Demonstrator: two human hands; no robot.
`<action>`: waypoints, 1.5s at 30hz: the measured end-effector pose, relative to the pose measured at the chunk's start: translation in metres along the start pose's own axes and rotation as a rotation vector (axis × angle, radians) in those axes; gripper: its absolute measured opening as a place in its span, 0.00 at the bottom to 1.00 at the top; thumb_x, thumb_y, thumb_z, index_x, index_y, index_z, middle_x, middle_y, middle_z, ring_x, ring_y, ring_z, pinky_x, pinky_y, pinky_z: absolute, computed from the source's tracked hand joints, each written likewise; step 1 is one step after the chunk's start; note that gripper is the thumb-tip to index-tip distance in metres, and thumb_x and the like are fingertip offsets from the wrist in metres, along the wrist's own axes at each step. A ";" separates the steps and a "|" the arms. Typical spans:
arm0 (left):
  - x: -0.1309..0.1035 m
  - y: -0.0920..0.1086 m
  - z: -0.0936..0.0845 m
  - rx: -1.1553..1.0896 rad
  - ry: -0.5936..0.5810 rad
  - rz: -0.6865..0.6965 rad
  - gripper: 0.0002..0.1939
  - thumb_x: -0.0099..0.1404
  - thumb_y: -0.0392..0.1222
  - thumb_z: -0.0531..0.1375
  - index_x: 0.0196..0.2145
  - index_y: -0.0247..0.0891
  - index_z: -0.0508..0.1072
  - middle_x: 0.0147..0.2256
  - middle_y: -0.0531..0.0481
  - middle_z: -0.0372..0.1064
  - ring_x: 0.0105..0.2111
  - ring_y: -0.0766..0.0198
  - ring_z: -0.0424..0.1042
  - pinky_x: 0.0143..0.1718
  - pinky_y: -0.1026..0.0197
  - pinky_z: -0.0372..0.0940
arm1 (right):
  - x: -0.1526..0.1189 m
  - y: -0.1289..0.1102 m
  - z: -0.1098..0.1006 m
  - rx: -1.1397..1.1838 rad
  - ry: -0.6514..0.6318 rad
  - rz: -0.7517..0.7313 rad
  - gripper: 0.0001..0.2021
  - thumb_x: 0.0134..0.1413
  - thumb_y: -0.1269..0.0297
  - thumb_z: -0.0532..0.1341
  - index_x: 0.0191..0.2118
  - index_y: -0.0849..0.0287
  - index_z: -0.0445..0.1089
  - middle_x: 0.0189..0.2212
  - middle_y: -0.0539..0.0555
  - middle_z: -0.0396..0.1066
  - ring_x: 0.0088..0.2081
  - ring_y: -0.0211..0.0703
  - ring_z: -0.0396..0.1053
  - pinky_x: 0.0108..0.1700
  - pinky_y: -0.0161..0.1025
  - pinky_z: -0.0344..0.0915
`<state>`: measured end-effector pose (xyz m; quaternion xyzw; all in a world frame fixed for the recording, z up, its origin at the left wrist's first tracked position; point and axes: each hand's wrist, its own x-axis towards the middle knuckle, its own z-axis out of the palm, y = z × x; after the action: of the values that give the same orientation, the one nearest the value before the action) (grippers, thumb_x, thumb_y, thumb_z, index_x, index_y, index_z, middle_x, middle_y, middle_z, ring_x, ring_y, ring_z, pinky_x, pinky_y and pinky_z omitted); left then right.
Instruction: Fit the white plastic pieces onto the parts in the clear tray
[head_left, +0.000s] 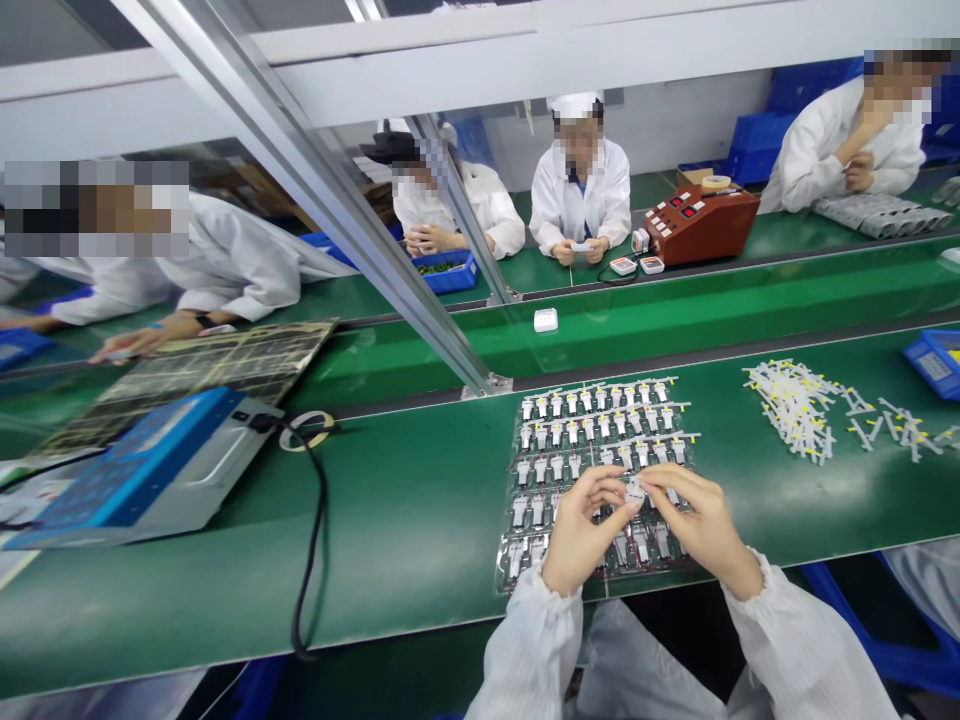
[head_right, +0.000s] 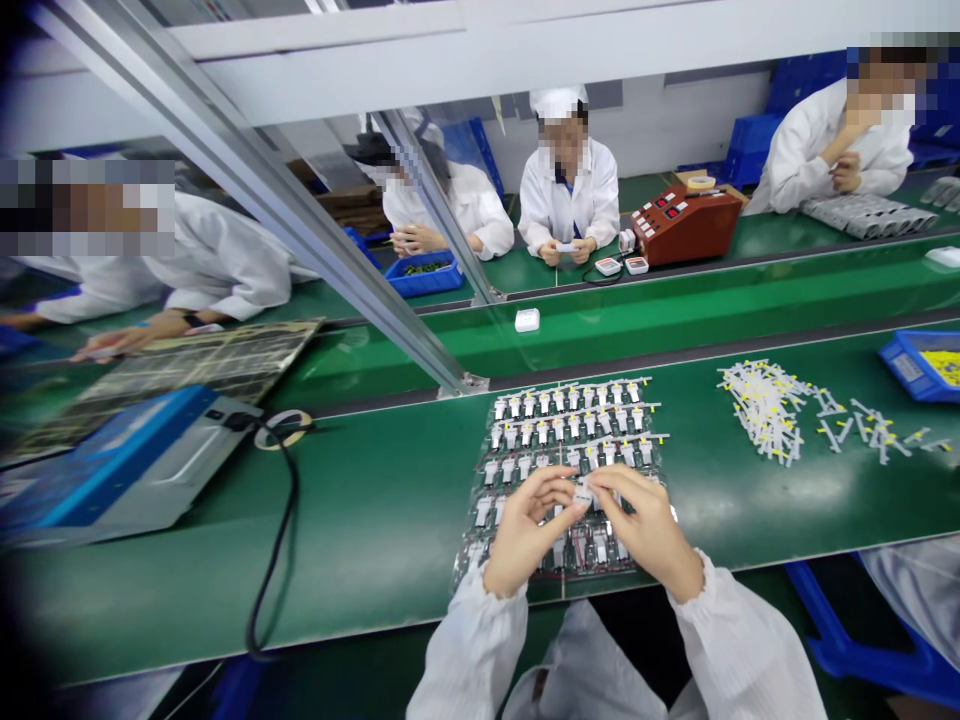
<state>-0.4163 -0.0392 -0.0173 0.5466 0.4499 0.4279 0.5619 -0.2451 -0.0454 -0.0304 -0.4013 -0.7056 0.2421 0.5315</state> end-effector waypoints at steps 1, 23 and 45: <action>0.000 0.000 0.000 -0.003 0.004 -0.002 0.19 0.56 0.37 0.66 0.45 0.37 0.69 0.35 0.50 0.71 0.32 0.68 0.72 0.41 0.63 0.67 | 0.000 0.001 0.000 -0.006 -0.008 -0.012 0.10 0.59 0.76 0.58 0.42 0.56 0.72 0.39 0.54 0.75 0.42 0.40 0.73 0.46 0.38 0.70; 0.000 -0.008 0.004 -0.064 0.079 0.021 0.15 0.56 0.37 0.67 0.41 0.36 0.70 0.35 0.49 0.71 0.33 0.68 0.72 0.41 0.63 0.68 | 0.002 0.002 -0.006 -0.001 -0.056 -0.023 0.11 0.60 0.74 0.56 0.43 0.57 0.73 0.39 0.55 0.75 0.42 0.41 0.73 0.44 0.37 0.71; 0.022 -0.023 -0.027 0.308 0.134 0.182 0.10 0.63 0.42 0.61 0.42 0.39 0.75 0.40 0.47 0.73 0.39 0.62 0.73 0.45 0.59 0.67 | -0.001 0.007 -0.021 -0.160 -0.049 0.079 0.20 0.60 0.65 0.58 0.58 0.54 0.63 0.58 0.59 0.62 0.59 0.49 0.61 0.60 0.51 0.61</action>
<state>-0.4380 -0.0129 -0.0412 0.6348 0.4951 0.4385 0.3994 -0.2230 -0.0441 -0.0297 -0.4637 -0.7192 0.2156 0.4704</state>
